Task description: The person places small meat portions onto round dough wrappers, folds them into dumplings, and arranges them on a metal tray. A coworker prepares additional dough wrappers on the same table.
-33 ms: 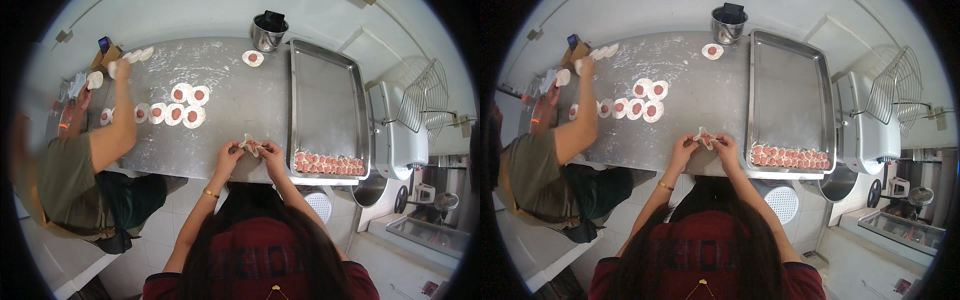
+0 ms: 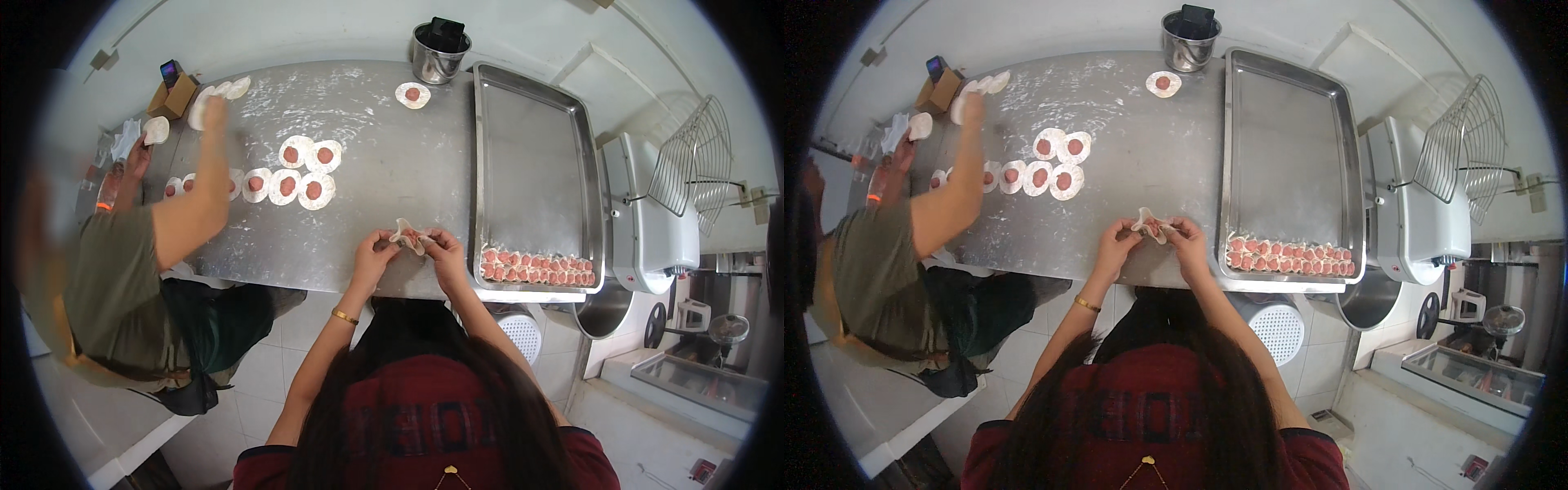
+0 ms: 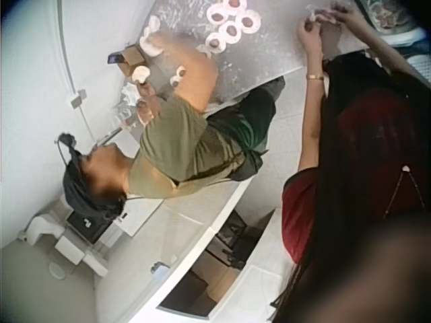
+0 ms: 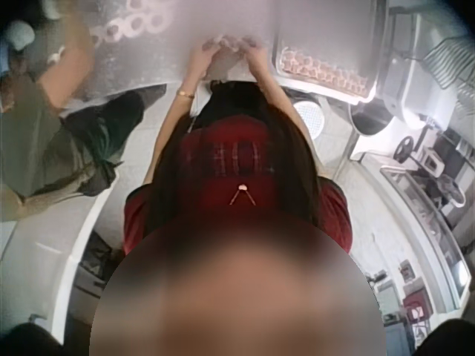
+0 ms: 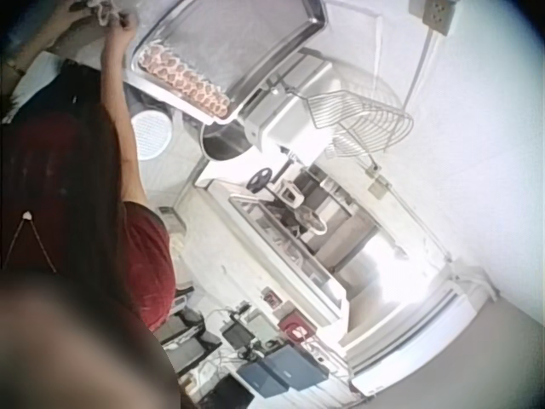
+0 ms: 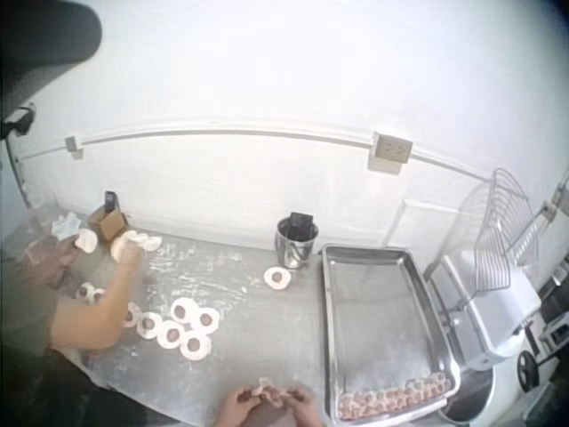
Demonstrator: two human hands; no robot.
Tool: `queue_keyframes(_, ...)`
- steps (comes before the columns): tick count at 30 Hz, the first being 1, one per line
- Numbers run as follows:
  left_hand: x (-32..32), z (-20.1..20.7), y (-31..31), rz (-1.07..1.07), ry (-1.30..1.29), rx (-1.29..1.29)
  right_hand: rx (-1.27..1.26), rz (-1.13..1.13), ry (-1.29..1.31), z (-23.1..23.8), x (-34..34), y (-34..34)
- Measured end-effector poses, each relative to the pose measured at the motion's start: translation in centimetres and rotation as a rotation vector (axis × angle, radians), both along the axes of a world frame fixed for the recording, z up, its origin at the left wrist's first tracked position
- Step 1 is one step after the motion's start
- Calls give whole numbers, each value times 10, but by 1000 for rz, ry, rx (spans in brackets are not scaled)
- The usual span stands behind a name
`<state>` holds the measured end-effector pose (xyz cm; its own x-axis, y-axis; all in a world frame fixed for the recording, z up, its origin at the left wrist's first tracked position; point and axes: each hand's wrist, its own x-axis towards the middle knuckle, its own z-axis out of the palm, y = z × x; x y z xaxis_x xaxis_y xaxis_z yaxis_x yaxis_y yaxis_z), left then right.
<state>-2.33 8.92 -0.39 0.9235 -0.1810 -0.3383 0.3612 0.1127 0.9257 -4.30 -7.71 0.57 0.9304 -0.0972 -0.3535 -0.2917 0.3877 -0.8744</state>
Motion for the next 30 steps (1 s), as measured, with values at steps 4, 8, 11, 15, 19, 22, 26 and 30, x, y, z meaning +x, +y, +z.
queue_keyframes(4,3,8,-7,35,3,-90,23,10,-49,14,4,-3)
queue_keyframes(8,-4,23,-17,168,0,-329,-127,69,-46,16,9,-15)
queue_keyframes(11,-4,24,-17,140,37,-353,-374,131,41,11,13,-27)
queue_keyframes(15,0,11,-16,-33,-189,207,-606,231,-125,8,9,-34)
queue_keyframes(19,-5,-1,-23,-70,-398,341,-711,239,-229,8,3,-32)
queue_keyframes(22,-8,1,-26,-105,-385,401,-905,285,-240,9,2,-33)
queue_keyframes(26,-11,10,-36,-101,-241,386,-979,338,-258,12,9,-34)
queue_keyframes(30,-8,13,-45,-104,-333,478,-1082,343,-452,16,12,-35)
